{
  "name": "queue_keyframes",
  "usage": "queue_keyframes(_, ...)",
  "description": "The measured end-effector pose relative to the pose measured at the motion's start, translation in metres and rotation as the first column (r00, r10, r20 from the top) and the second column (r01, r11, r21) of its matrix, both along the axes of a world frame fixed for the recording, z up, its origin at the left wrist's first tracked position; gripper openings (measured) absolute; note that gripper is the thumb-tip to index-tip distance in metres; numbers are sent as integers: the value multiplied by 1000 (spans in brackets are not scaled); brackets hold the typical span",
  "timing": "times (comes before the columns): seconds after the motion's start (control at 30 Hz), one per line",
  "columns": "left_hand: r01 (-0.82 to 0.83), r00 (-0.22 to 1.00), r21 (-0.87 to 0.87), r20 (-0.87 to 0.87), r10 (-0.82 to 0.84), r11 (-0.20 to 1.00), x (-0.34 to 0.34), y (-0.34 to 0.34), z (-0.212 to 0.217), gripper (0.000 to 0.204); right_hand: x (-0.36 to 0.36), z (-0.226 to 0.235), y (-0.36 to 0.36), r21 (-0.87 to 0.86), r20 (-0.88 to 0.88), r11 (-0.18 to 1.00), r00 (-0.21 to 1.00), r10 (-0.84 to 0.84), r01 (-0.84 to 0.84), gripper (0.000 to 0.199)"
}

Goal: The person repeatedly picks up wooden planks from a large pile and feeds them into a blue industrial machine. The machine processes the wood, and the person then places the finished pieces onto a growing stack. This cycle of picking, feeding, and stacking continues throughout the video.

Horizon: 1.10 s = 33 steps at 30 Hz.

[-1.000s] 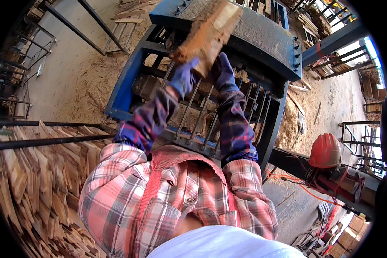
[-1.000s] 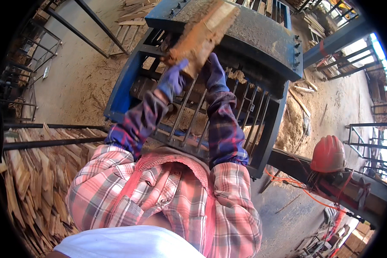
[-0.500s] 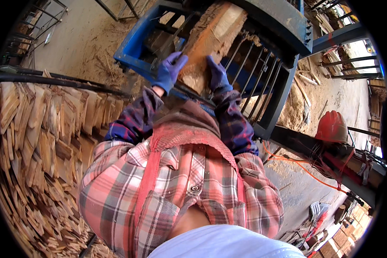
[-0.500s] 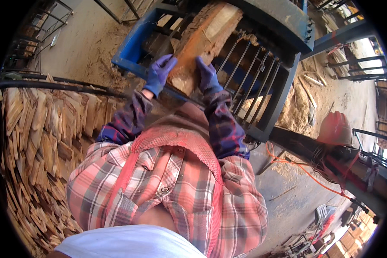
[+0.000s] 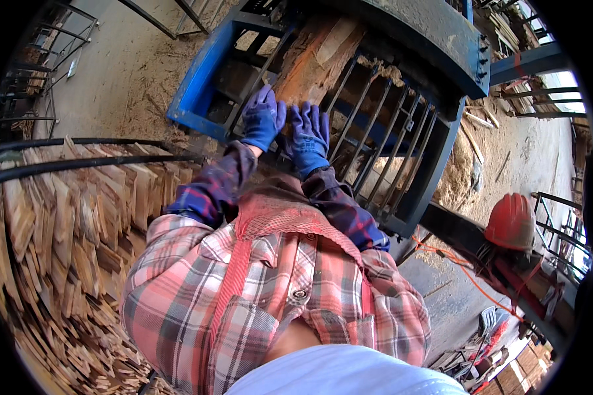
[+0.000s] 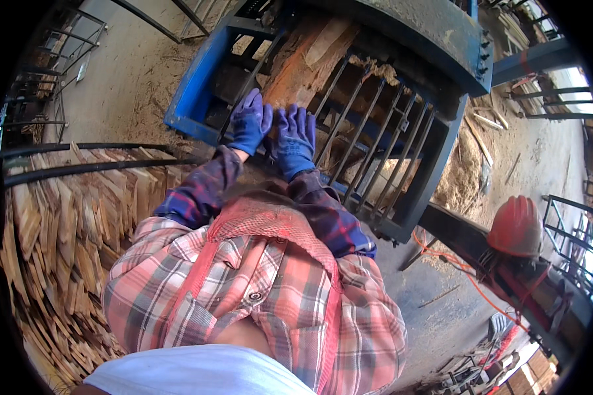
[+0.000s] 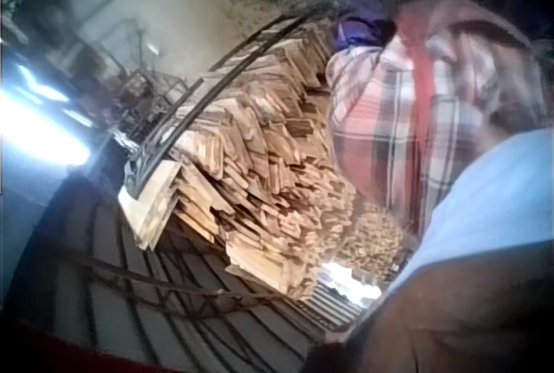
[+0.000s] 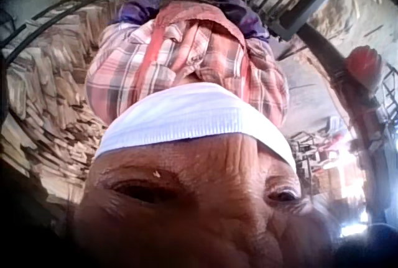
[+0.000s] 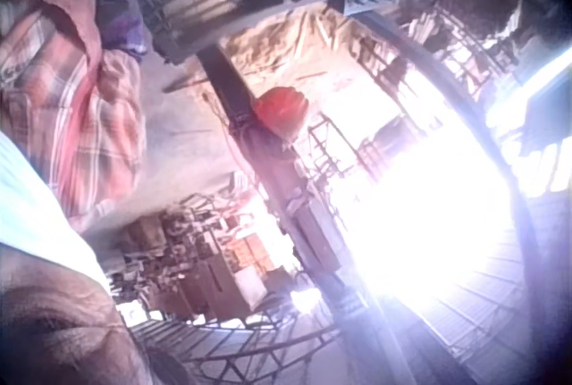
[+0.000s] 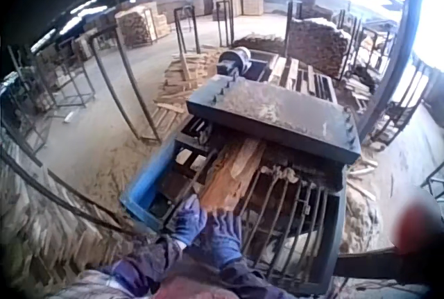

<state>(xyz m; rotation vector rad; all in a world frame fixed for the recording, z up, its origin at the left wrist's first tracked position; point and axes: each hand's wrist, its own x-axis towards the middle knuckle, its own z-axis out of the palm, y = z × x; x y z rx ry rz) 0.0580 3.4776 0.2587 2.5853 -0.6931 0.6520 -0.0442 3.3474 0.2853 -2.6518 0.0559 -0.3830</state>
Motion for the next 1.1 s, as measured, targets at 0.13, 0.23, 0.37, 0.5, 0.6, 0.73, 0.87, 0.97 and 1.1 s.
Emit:
queue_keyframes(0.13,-13,996,-37,-90,9,999,12,-26,-21,40,7,-25,-19,-36,6,998,999,-46,47,79)
queue_keyframes(0.23,-38,993,-15,-116,36,999,37,-47,-25,38,28,-17,-33,-94,-142,994,987,-75,62,81)
queue_keyframes(0.37,-39,971,-49,-237,27,998,88,-75,-16,30,71,-20,-57,-97,-105,985,983,-151,141,76)
queue_keyframes(0.5,-6,1000,-301,-6,5,953,93,-65,25,25,64,27,-47,77,27,997,999,23,-25,71)
queue_keyframes(0.6,137,990,-379,11,-143,915,61,-21,38,22,48,10,-19,181,-48,962,975,218,-206,64)
queue_keyframes(0.73,-63,919,-531,-361,-159,845,-36,70,9,25,28,20,39,341,128,769,838,531,-540,41)
queue_keyframes(0.87,-469,807,-516,-580,110,717,-141,135,-15,28,2,-17,89,358,-43,582,610,791,-730,43)
queue_keyframes(0.97,-664,636,-401,-747,195,631,-226,138,-6,26,-52,-31,112,375,-294,548,464,836,-748,45)
queue_keyframes(1.1,-751,596,-392,-749,289,532,-279,142,-5,25,-69,-17,119,415,-407,402,228,884,-816,48)
